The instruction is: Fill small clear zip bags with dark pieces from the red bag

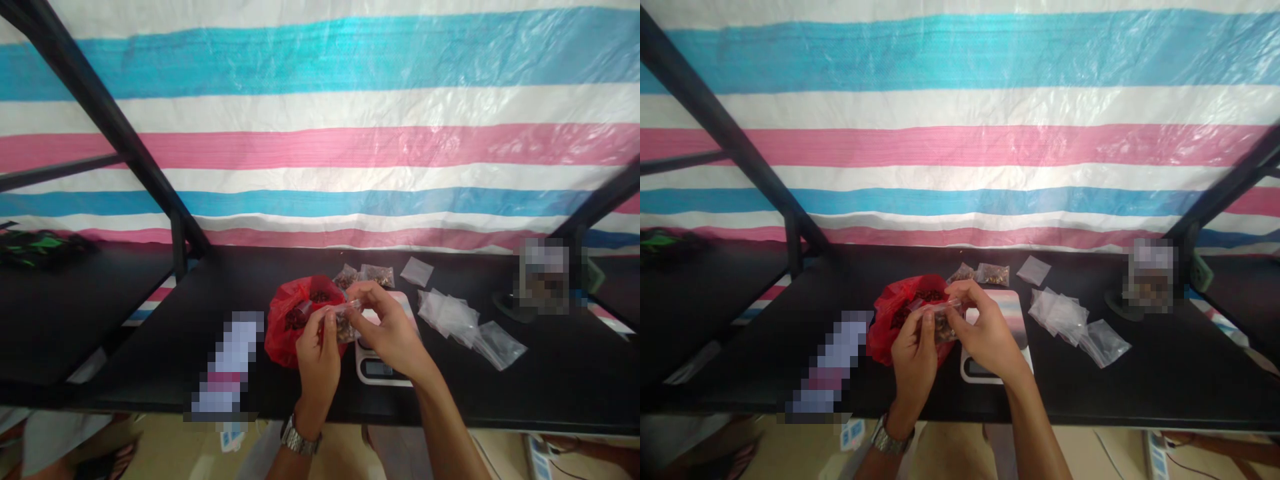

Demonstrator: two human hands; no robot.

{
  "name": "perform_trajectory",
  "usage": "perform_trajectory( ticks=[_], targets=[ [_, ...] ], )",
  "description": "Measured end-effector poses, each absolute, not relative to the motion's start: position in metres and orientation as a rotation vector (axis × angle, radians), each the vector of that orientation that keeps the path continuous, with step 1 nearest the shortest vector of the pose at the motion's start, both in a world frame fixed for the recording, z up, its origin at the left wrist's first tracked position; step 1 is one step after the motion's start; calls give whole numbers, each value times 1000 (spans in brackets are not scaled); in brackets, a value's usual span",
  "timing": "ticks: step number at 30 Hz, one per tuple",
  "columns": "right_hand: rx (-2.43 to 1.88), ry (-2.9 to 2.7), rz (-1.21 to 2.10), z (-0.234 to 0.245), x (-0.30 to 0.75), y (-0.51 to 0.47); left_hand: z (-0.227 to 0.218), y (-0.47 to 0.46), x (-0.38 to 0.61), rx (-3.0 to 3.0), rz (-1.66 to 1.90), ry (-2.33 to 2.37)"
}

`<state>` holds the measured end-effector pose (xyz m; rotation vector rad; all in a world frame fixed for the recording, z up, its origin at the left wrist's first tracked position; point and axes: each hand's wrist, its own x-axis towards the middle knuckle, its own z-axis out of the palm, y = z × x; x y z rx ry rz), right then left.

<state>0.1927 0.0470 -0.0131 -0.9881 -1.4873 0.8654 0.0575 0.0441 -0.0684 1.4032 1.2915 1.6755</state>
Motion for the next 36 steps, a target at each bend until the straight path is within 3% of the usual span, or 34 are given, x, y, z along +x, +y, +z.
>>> perform_trajectory(
  ticks=[36],
  targets=[
    [-929, -1384, 927, -12, 210, 42, -69, 44, 75, 1438, 1735, 1384]
  ],
)
